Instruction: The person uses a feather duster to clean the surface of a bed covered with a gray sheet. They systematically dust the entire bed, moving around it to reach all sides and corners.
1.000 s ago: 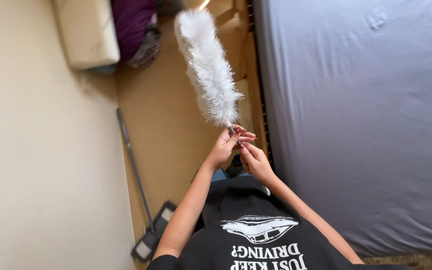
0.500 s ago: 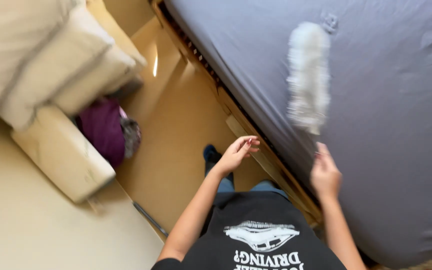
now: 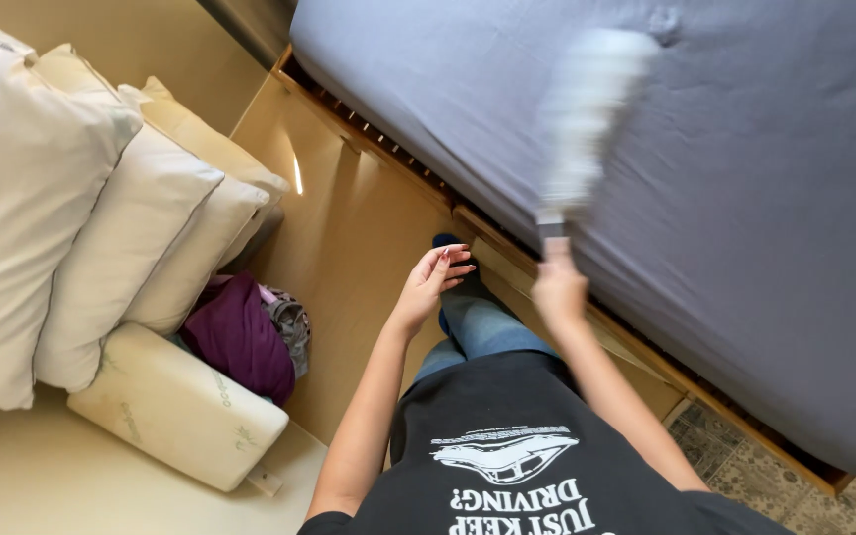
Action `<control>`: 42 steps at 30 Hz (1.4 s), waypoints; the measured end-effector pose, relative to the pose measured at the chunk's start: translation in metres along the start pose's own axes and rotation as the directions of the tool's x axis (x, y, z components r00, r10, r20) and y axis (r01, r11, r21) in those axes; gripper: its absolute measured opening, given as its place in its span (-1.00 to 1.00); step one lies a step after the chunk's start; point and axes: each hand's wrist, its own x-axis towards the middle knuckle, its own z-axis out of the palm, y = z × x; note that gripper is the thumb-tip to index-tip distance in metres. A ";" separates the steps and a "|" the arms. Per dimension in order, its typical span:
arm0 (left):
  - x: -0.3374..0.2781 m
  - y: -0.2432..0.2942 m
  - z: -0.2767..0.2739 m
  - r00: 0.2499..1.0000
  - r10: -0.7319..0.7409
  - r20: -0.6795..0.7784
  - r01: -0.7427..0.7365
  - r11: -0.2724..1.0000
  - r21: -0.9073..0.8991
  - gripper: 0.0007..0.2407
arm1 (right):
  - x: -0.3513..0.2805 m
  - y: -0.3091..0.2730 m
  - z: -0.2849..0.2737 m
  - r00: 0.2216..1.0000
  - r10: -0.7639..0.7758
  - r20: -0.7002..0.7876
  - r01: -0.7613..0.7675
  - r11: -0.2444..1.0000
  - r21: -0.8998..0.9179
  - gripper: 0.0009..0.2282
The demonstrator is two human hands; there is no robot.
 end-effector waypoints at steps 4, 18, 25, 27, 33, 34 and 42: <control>0.042 0.014 -0.025 1.000 0.024 0.021 -0.022 0.998 -0.051 -0.65 | 0.007 -0.062 0.107 0.851 -0.339 0.402 0.408 0.907 -0.100 -0.81; 0.150 0.133 -0.075 0.979 0.184 -0.083 -0.166 0.968 0.187 -0.67 | 0.169 -0.029 -0.070 0.762 -0.004 -0.647 0.075 0.994 0.082 -0.63; 0.213 0.134 -0.072 0.993 0.090 0.080 -0.105 0.973 0.205 -0.69 | 0.198 0.061 -0.098 0.390 0.638 -0.664 -0.311 0.770 0.558 -0.78; 0.230 0.141 -0.068 0.992 0.059 0.113 -0.086 0.965 0.249 -0.71 | 0.200 0.012 -0.062 0.626 0.360 -0.692 -0.333 0.926 0.180 -0.82; 0.304 0.102 -0.100 0.972 0.230 -0.053 -0.126 0.697 0.706 -0.65 | 0.201 -0.177 0.117 0.890 -0.455 -0.006 0.427 0.829 0.361 -0.66; 0.311 0.106 -0.108 0.976 0.215 -0.044 -0.121 0.691 0.713 -0.65 | 0.198 -0.204 0.117 0.898 -0.439 -0.011 0.412 0.834 0.368 -0.66; 0.354 0.185 -0.179 0.874 0.333 -0.353 0.113 0.568 0.815 -0.38 | 0.199 -0.244 0.097 0.958 -0.279 -0.068 0.287 0.916 0.280 -0.64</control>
